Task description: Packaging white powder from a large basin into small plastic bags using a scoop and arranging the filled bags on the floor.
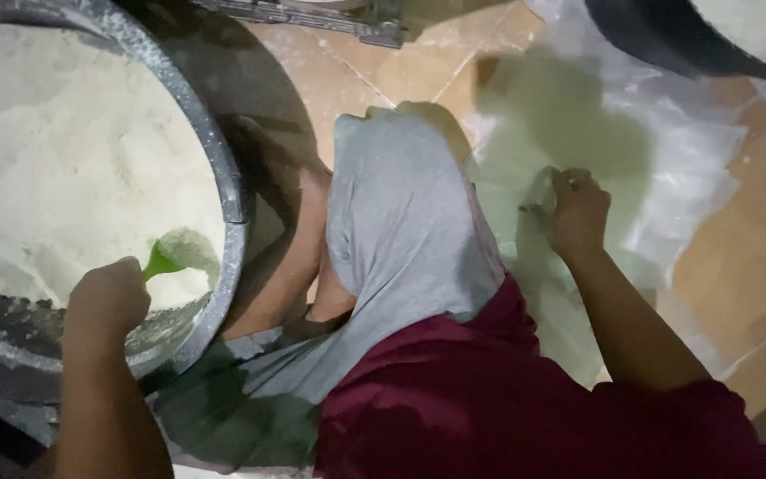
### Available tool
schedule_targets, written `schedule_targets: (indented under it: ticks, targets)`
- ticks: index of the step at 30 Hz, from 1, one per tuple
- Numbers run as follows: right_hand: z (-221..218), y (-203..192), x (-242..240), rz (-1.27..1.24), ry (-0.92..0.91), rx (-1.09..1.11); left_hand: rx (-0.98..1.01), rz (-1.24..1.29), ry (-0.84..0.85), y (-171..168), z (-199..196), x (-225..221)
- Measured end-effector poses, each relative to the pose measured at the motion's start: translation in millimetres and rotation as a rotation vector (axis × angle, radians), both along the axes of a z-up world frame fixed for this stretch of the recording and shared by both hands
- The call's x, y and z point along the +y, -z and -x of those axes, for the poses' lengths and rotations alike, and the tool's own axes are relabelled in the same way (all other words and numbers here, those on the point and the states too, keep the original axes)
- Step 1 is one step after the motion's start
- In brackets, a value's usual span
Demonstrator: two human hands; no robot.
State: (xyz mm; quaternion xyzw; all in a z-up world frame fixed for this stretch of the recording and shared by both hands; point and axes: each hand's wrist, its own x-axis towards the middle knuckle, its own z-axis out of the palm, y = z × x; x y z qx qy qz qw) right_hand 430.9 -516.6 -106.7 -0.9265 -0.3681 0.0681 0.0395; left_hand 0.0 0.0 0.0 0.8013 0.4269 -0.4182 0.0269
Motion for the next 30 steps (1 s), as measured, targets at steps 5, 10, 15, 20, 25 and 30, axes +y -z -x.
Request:
schedule_targets:
  ticks: [5,10,15,20,25,30]
  targets:
    - [4.1,16.2,-6.8,0.075,-0.097,-0.138,-0.057,0.008,-0.036,-16.8,-9.4,-8.6]
    - [3.1,-10.8,1.5,-0.157,-0.101,-0.191,-0.044,0.036,-0.158,-31.4,-9.2,-16.3]
    - [-36.5,-27.1,-15.9,0.048,0.065,-0.031,-0.083,-0.027,-0.062,-5.3,10.0,-9.6]
    - [-63.8,-87.6,-6.5,-0.282,-0.177,-0.179,0.0,-0.014,-0.081,-12.0,-2.8,-11.4]
    - [-73.7,-168.7,46.0,0.112,-0.213,-0.33,-0.097,-0.137,0.002,-40.4,-11.0,-22.8]
    - [-29.1,-282.8,154.5,0.22,-0.563,-0.375,-0.88,-0.118,0.097,-118.4,-60.4,-52.7]
